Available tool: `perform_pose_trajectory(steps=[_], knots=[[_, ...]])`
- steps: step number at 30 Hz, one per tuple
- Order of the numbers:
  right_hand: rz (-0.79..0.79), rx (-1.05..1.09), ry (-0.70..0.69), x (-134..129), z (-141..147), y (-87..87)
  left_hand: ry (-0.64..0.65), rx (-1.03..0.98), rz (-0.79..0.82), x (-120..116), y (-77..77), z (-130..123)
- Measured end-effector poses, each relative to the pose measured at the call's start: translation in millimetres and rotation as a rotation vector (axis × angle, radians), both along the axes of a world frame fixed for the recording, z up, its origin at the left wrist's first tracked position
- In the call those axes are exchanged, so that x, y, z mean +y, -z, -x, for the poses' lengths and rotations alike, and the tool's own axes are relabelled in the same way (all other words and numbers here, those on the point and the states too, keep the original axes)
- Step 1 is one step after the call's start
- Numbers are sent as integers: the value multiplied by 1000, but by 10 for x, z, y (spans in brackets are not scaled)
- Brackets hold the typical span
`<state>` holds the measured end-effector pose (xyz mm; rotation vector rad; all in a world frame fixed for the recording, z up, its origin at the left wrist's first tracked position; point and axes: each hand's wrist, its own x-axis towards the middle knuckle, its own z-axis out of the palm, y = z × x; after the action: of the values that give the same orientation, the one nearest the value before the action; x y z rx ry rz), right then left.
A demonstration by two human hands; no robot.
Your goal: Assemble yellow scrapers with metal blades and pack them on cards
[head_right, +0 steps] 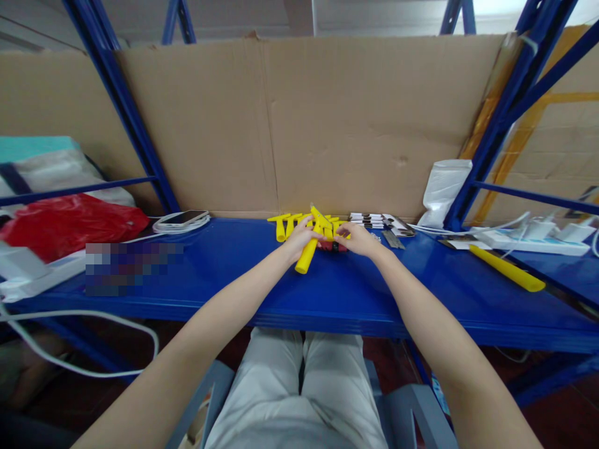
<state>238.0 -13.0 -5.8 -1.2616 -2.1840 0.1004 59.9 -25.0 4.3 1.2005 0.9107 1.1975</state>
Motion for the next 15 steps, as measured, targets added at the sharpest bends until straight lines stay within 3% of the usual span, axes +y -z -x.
perform_pose_trajectory(steps=[7, 15], knots=[[241, -162, 9, -127, 75, -18, -119, 23, 35, 39, 19, 3], [413, 100, -132, -147, 30, -22, -118, 1, 35, 46, 27, 12]])
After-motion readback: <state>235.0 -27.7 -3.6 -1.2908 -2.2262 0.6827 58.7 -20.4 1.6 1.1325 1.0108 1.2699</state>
